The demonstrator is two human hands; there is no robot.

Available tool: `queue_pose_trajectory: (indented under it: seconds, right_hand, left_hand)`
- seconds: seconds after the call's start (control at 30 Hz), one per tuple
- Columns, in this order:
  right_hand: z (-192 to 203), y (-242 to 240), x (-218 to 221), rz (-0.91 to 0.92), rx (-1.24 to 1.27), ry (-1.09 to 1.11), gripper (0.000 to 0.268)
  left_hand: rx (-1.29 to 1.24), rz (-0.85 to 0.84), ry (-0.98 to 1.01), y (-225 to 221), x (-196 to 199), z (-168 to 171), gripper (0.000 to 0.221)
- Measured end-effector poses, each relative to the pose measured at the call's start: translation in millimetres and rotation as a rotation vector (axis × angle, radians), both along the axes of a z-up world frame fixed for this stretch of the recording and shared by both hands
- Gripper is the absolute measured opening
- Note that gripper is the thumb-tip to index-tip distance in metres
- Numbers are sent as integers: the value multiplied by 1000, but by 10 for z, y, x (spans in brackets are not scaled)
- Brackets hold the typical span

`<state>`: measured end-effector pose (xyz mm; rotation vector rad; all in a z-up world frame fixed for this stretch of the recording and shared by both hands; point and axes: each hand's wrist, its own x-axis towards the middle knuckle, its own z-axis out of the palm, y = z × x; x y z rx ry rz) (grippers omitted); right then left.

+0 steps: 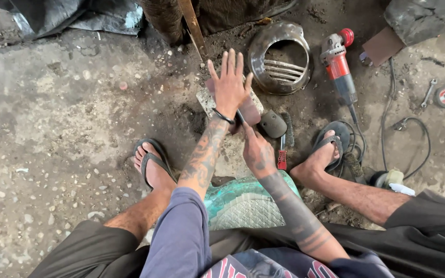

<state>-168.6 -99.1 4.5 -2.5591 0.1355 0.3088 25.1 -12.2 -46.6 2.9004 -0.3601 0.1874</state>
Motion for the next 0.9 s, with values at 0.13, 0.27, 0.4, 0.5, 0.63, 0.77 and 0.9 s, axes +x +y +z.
queue_pose_trajectory:
  seconds: [0.13,0.27,0.4,0.5,0.63,0.77,0.9]
  right_hand:
    - [-159,-87,-212,-3,-160,-23,50]
    - [-193,-74,70,35,-189,-52,46]
    - [-258,6,387,35,-172,-45,42]
    - [-122,-10,254,37,-126,-50,46]
    - [-12,-128,-30,53,-82,-14,53]
    - [-152,-157,-71,59,-119,-22,51]
    - [-105,-165,-97,55,-82,4,52]
  left_hand:
    - [-65,-48,-79,-83,-183,-29,68]
    - [-58,-72,-102,-33,67,-57,65]
    - [-40,-19,-64,54,361,-83,68]
    - [-82,29,-116,22,248,-98,66]
    - [-107,-22,19,-45,-28,-101,66]
    - [-163,82,157,166,-73,168,62]
    - [-276,153,163,521,-526,119,54]
